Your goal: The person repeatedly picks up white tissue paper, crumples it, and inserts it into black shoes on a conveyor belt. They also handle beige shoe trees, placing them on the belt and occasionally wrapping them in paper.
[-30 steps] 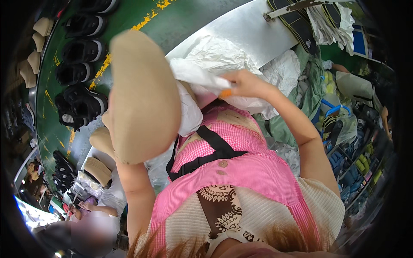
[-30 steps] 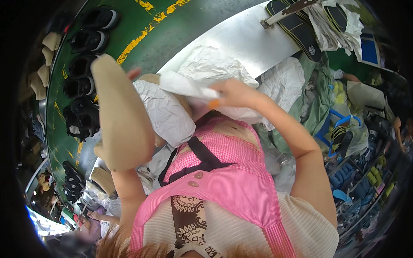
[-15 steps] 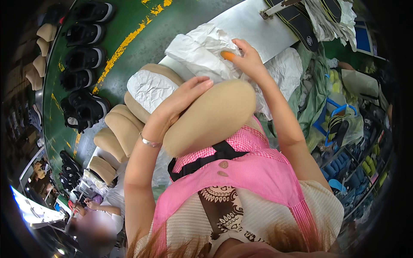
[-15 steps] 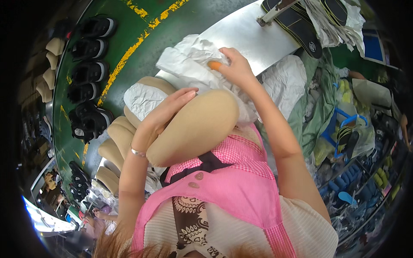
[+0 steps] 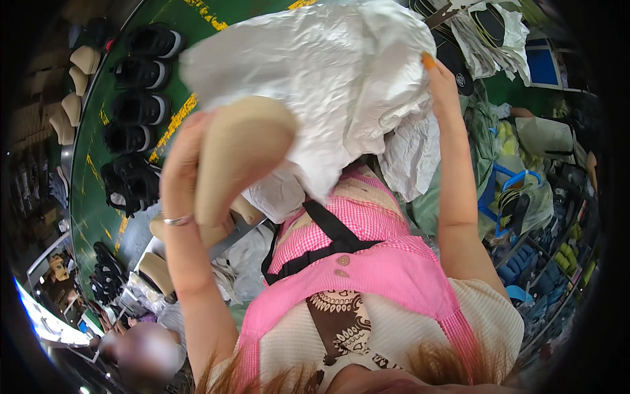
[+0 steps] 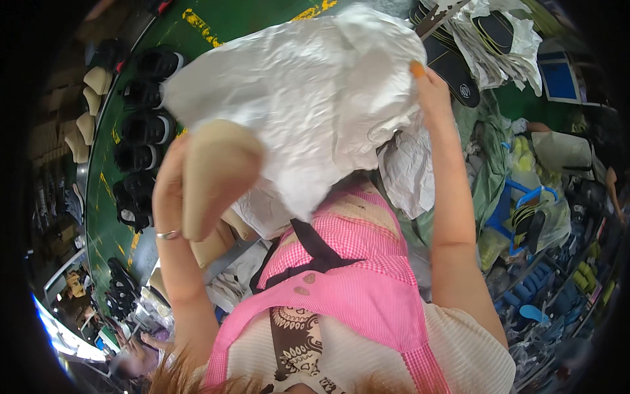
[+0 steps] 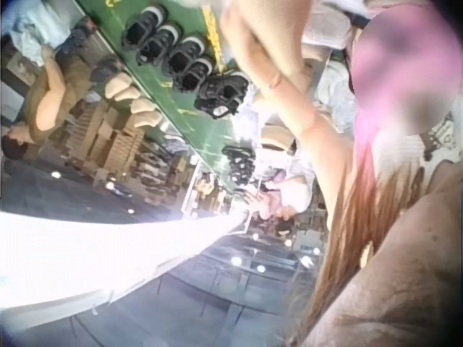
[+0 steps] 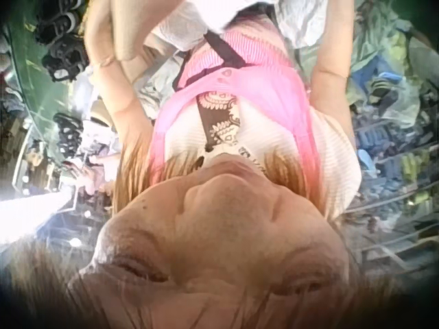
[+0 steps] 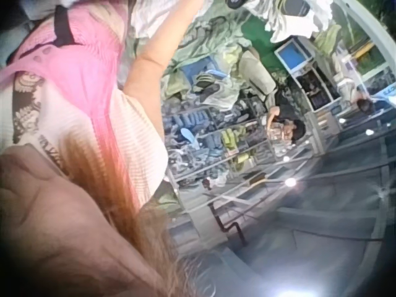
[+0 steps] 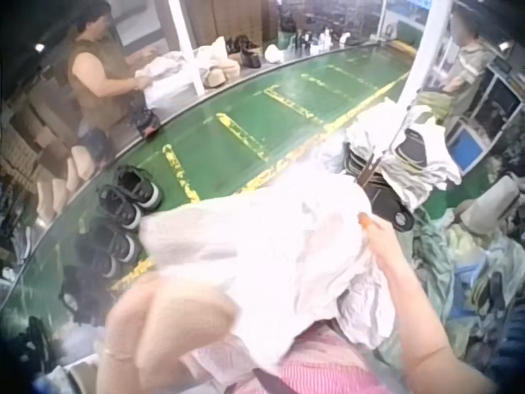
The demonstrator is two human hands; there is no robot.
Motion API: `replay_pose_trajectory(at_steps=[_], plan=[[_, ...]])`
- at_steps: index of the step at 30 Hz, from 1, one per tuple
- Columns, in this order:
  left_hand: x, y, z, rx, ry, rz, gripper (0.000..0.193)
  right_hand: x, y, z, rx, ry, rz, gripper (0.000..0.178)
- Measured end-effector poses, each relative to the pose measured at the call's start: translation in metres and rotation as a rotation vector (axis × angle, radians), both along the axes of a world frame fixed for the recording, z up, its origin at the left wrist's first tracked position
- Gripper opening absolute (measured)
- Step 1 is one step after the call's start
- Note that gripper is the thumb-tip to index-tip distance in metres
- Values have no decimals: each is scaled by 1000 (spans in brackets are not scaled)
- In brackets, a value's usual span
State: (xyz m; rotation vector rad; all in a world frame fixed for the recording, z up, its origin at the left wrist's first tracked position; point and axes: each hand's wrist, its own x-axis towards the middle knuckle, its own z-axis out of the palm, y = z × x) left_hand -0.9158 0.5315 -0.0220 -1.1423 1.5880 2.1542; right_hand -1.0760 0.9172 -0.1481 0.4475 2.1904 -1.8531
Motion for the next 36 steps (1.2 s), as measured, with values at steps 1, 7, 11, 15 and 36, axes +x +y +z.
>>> replay_pose_trajectory(at_steps=[1, 7, 11, 15, 36], plan=[[3, -23, 4, 61, 103, -9, 19, -3, 17, -11, -6, -36, -38, 34], [12, -117, 27, 45, 6, 369, 20, 10, 89, -95, -80, -199, -226, 31], [9, -148, 26, 1, 11, 316, 21, 20, 100, -113, 63, -215, -149, 32], [4, -159, 31, -25, 17, 254, 22, 11, 70, -91, 557, -121, -10, 33], [-103, 189, -90, 522, -112, -801, 31, 135, -26, -98, -873, -288, -22, 31]])
